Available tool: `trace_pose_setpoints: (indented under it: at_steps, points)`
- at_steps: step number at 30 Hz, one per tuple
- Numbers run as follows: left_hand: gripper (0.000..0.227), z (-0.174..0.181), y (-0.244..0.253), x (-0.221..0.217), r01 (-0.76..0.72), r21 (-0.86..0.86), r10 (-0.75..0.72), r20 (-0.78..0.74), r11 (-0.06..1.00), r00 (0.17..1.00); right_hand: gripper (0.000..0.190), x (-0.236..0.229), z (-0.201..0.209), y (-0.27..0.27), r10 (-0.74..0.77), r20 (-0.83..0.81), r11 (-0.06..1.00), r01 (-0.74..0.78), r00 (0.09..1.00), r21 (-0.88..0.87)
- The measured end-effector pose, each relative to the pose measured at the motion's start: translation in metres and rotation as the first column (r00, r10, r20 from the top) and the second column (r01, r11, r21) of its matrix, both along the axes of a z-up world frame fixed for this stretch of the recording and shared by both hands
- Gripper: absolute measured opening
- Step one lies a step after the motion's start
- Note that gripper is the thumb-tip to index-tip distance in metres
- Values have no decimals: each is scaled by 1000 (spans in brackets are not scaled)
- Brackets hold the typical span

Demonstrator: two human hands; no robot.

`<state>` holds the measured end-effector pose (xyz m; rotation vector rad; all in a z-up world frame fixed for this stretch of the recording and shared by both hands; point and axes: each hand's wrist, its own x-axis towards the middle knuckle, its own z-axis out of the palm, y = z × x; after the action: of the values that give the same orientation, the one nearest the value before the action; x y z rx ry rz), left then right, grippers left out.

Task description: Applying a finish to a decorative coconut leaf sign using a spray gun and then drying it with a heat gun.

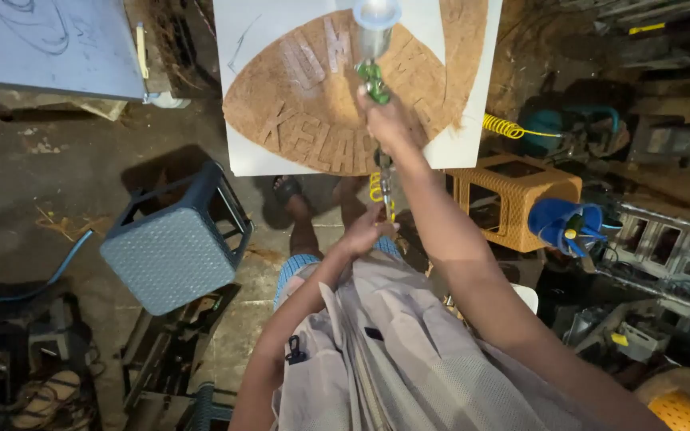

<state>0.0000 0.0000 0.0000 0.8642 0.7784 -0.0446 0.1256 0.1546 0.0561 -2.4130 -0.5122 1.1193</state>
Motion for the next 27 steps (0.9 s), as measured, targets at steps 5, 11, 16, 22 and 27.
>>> trace_pose_setpoints:
  at_steps: [5,11,16,22,27]
  points:
    - [72,-4,-10,6,-17,14,16,20,1000,1000,35,7,4,-6,-3,-44,1000,2,999,-11]
    - [79,32,25,19,-62,-99,58,-44,993,997,32,19,36,33,33,-192,993,-54,981,-103]
    - [80,27,27,31,-59,-1,59,23,998,998,25,46,19,34,-62,-265,997,70,962,18]
    - [93,33,27,46,41,-75,-46,-66,996,997,31,62,8,24,-99,-234,993,112,967,41]
    - [80,34,14,50,124,-45,-125,-29,991,992,41,49,36,6,175,-260,983,-181,950,-1]
